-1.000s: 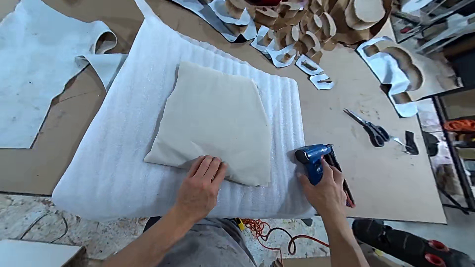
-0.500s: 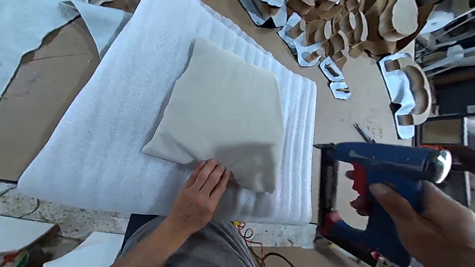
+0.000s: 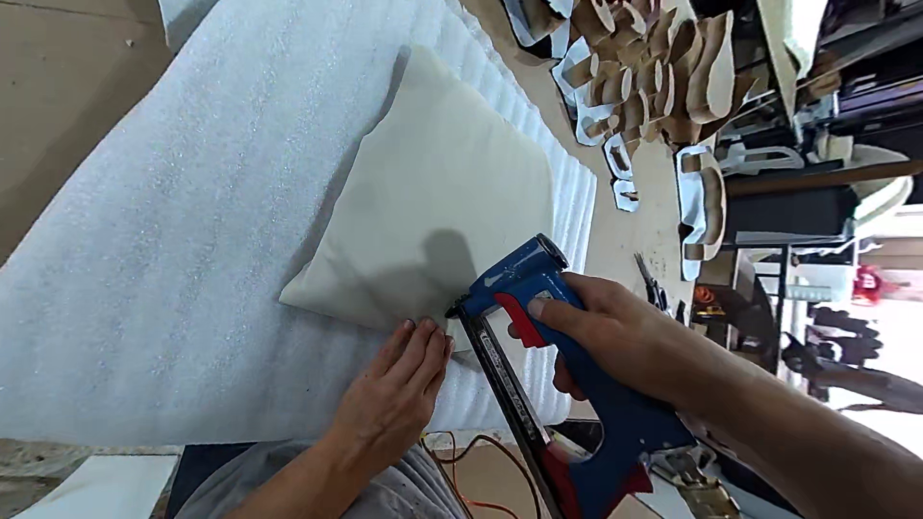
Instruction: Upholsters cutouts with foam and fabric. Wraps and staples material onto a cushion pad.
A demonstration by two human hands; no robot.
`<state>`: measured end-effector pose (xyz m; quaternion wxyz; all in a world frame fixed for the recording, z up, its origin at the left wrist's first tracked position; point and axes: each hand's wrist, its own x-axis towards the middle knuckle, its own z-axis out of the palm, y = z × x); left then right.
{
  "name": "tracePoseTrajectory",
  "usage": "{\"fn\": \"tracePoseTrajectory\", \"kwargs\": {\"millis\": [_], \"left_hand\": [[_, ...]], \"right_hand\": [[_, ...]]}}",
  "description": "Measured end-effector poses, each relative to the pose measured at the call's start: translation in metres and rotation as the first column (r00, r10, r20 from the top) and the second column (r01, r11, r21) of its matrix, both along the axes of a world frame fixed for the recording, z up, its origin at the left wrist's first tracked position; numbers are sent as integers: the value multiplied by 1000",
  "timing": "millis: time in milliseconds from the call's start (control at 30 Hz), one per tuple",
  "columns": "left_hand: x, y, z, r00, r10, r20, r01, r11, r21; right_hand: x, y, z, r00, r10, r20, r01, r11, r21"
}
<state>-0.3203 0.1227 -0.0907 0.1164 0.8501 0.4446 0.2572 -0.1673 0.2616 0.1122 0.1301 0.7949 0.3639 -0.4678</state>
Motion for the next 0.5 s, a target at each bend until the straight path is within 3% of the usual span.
{"fn": "tracePoseTrajectory", "kwargs": {"millis": [200,500], "left_hand": [[-3,2,-2,1000,-19,22,20,999,-26],[-6,3,0,997,-58,-50,54,996,-67]], "right_hand": [[-25,33,-6,997,9,71,4,982,-187],[-30,49,-12,996,-38,79,60,953,-296]]}}
